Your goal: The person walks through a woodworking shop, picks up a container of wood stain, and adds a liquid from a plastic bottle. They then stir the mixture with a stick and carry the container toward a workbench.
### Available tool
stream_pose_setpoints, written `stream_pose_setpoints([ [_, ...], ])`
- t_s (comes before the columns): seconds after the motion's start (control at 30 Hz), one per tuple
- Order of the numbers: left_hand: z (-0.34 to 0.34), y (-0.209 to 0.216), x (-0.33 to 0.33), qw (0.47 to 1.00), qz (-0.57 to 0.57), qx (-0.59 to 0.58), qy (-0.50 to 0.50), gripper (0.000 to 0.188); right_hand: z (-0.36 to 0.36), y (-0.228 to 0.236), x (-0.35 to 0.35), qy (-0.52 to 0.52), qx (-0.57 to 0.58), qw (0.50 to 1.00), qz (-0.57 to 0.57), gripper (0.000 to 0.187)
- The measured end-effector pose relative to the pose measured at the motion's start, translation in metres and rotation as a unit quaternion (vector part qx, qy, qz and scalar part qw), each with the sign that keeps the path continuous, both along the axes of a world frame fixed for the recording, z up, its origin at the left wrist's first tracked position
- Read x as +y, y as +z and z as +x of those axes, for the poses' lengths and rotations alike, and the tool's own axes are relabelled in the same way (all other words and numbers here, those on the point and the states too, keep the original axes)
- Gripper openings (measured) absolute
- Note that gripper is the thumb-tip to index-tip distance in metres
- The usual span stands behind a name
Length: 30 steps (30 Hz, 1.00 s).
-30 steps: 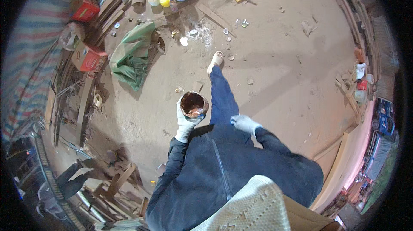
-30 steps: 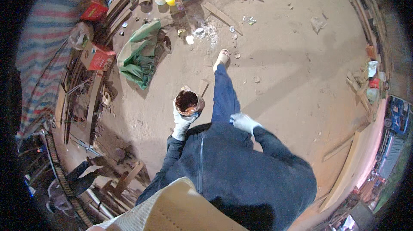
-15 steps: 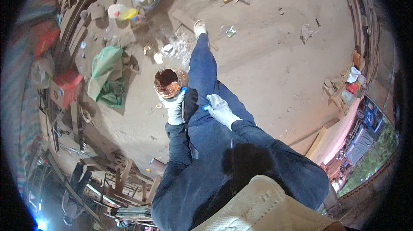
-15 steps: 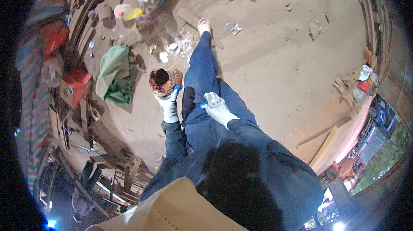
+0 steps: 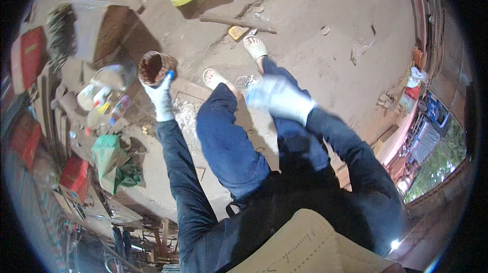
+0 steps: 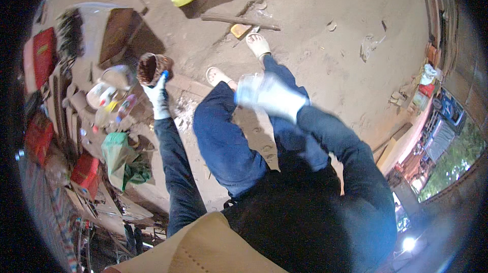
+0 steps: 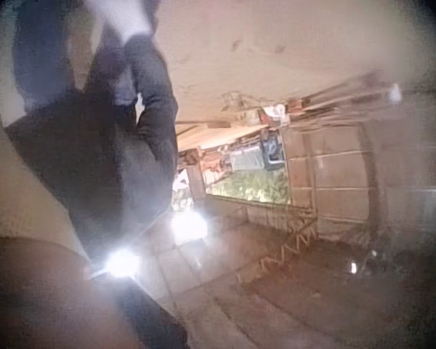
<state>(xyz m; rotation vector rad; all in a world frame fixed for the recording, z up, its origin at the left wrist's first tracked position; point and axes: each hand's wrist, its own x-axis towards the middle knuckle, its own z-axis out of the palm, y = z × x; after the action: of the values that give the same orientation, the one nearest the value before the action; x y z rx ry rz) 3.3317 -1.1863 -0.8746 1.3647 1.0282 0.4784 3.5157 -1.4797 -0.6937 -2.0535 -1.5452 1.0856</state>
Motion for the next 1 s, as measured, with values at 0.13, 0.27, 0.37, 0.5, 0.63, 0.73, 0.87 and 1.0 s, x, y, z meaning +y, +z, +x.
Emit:
stream_pose_setpoints([
  [0.13, 0.036, -0.115, 0.013, 1.0, 0.019, -0.002, -0.006, 0.083, 0.137, -0.187, -0.046, -0.359, -0.152, 0.903, -0.18, 0.024],
  [0.27, 0.053, -0.199, 0.023, 0.989, 0.145, 0.019, 0.006, 0.094, 0.22, -0.3, -0.05, -0.528, 0.059, 0.846, -0.044, 0.029],
  [0.37, 0.082, -0.246, 0.023, 0.962, 0.271, 0.033, -0.027, 0.093, 0.232, -0.388, -0.027, -0.598, 0.251, 0.753, 0.115, 0.03],
  [0.5, 0.087, -0.3, 0.025, 0.951, 0.309, 0.023, 0.018, 0.093, 0.204, -0.442, 0.082, -0.573, 0.57, 0.551, 0.207, 0.04],
  [0.63, 0.071, -0.29, 0.014, 0.936, 0.335, 0.11, -0.013, 0.107, 0.216, -0.459, 0.158, -0.628, 0.632, 0.433, 0.132, 0.044],
  [0.73, 0.08, -0.254, -0.013, 0.893, 0.396, 0.206, -0.055, 0.109, 0.248, -0.484, 0.172, -0.647, 0.619, 0.401, 0.192, 0.036],
  [0.87, 0.044, -0.218, -0.03, 0.87, 0.445, 0.188, 0.098, 0.095, 0.238, -0.474, 0.199, -0.692, 0.51, 0.42, 0.29, 0.03],
  [1.0, 0.046, -0.178, -0.026, 0.838, 0.513, 0.112, 0.152, 0.071, 0.222, -0.454, 0.182, -0.658, 0.522, 0.446, 0.308, 0.035],
])
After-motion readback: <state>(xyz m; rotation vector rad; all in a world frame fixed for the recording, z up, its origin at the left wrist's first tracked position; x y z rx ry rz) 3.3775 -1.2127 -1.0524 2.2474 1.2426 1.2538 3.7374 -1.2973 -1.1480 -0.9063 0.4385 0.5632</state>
